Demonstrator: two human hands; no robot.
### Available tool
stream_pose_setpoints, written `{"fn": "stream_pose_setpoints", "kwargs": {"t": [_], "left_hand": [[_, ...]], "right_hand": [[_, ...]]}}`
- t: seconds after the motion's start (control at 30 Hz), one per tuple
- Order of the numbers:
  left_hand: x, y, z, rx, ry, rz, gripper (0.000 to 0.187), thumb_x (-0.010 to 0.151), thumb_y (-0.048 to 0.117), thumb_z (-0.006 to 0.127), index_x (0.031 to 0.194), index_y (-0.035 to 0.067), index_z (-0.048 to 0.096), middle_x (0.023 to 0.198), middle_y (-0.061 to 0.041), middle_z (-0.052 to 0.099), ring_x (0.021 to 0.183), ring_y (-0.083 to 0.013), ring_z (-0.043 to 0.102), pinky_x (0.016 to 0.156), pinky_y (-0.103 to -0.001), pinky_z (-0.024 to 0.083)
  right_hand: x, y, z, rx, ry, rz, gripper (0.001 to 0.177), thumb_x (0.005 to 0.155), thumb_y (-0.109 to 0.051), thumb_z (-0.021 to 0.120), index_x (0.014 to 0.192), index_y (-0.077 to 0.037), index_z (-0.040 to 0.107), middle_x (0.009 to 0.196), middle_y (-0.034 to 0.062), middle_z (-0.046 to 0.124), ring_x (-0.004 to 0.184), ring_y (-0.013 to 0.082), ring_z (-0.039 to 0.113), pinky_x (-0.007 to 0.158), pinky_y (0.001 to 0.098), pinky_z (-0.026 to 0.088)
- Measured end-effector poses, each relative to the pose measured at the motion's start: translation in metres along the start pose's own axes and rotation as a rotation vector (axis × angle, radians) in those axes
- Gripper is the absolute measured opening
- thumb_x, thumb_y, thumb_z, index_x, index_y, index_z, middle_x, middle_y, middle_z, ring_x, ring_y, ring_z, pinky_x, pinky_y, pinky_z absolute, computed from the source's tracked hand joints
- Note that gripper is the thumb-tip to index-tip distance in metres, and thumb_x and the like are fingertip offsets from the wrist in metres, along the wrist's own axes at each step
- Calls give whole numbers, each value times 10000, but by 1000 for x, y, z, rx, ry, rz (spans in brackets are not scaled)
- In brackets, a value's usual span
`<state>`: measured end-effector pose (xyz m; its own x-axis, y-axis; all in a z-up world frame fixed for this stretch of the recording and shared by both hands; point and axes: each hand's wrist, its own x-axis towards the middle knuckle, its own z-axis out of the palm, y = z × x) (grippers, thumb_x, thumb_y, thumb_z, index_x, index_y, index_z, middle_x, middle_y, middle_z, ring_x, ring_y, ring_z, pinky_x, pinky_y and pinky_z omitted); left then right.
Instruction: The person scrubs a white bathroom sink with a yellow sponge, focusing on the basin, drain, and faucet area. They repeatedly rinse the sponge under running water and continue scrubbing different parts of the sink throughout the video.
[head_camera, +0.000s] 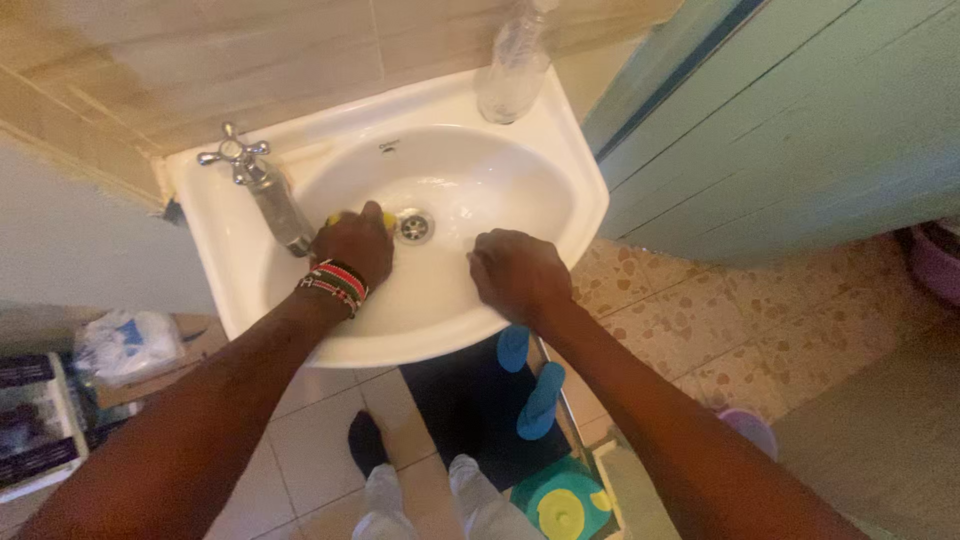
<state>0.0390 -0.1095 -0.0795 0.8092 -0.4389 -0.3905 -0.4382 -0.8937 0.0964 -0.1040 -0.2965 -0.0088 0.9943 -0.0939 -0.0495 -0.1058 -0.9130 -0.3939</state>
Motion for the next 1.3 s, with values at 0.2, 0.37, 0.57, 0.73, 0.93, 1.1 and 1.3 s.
{"fn": "stream_pose_setpoints", "kwargs": {"t": [0.2,0.37,0.57,0.73,0.93,1.1,1.3], "left_hand": [[-30,-20,3,248,-259,119,362,1018,324,538,1127,10,683,1116,-221,745,962,-359,754,792,-503,629],[-8,-9,17,-56,145,34,326,1049,359,518,1068,46,607,932,-232,747,869,-412,734,797,-540,583],[20,3,19,-128,372,152,269,957,290,571,1108,68,569,928,-232,698,853,-431,714,713,-531,586],[-37,-5,-11,38,-139,65,423,1012,415,498,1129,30,627,998,-223,722,959,-369,735,882,-484,584],[-43,30,-34,126,-413,218,435,1023,398,431,1092,74,714,1055,-178,761,964,-329,739,921,-474,577],[-11,102,6,-5,-216,419,380,1000,360,494,1198,72,645,1075,-178,744,937,-339,754,827,-453,599],[54,100,23,-191,292,376,321,993,332,562,1169,63,568,1090,-184,635,850,-387,705,691,-520,572]], "right_hand": [[2,0,-5,12,4,42,287,974,-277,550,858,-54,687,865,154,699,883,355,685,834,498,535],[-1,2,5,65,115,-14,255,937,-264,574,873,-56,705,877,148,710,873,358,685,805,499,535],[2,2,6,21,-9,57,280,952,-272,557,857,-51,698,870,144,702,878,343,685,842,481,536],[4,2,5,36,32,52,259,919,-275,569,844,-65,698,881,157,701,862,365,678,830,497,531],[1,14,14,37,49,56,264,950,-300,575,843,-88,690,880,141,699,861,350,684,827,490,542],[-10,8,13,202,432,19,219,968,-264,601,877,-76,669,858,134,667,842,353,669,748,486,543],[-3,10,13,133,346,89,188,931,-246,635,848,-79,663,817,121,656,803,337,667,718,483,535]]}}
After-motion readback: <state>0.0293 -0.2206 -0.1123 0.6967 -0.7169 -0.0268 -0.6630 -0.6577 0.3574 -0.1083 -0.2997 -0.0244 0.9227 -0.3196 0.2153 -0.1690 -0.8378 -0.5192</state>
